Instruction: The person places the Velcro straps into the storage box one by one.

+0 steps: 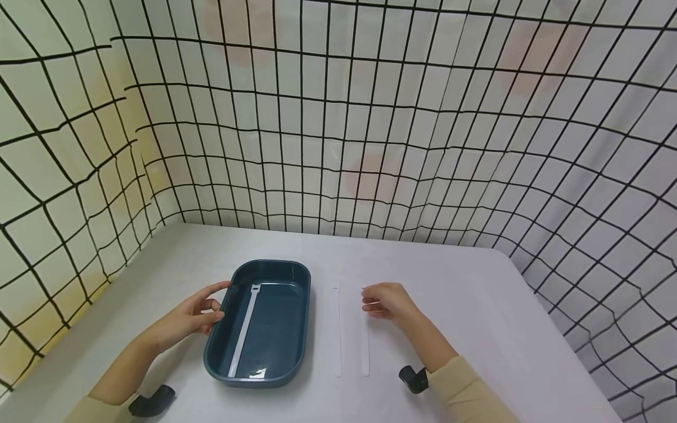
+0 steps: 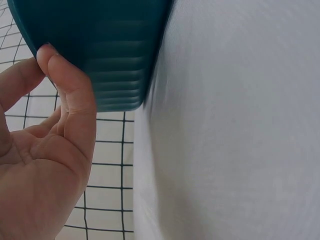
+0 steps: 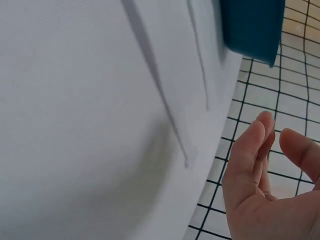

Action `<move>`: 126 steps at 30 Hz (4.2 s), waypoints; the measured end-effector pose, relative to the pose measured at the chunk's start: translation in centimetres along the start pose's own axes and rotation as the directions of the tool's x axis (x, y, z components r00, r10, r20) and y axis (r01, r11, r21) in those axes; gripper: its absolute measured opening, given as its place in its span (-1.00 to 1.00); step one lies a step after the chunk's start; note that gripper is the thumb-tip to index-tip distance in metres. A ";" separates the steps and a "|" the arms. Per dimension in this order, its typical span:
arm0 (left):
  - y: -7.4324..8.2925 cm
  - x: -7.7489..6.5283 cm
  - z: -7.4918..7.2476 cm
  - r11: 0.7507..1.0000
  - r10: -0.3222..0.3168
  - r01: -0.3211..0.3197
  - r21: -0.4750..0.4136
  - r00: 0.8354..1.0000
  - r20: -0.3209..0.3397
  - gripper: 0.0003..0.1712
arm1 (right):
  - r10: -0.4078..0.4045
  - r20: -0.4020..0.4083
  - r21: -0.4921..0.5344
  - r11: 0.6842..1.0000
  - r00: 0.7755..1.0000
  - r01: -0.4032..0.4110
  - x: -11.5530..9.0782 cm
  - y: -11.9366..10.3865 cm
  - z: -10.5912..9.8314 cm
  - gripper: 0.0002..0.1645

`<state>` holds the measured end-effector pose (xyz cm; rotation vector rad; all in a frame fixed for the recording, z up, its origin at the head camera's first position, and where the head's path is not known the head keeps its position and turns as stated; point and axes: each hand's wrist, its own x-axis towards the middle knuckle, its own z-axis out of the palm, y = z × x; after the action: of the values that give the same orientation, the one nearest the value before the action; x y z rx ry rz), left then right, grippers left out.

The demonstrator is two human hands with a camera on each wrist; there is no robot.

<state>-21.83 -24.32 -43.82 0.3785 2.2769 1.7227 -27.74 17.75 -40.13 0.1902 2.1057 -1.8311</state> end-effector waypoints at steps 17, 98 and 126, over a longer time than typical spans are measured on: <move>0.0 0.1 0.2 1.000 -0.008 0.008 0.000 1.000 -0.011 -0.20 | 0.037 -0.050 -0.094 0.995 0.998 -0.041 2.3 3.2 -0.4 -0.79; -0.3 1.3 -1.4 1.000 0.009 -0.009 -0.008 1.000 0.026 -0.20 | -0.075 -0.142 -0.063 0.996 0.987 0.067 2.1 2.0 2.8 -0.60; -0.3 1.2 -1.4 1.000 0.005 -0.005 -0.014 1.000 0.019 -0.21 | -0.134 -0.038 -0.001 0.991 0.990 0.134 0.6 0.9 6.4 -0.60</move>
<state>-23.50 -25.24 -43.76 0.3964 2.2514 1.7284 -26.98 11.51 -41.87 0.0864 2.1909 -1.9187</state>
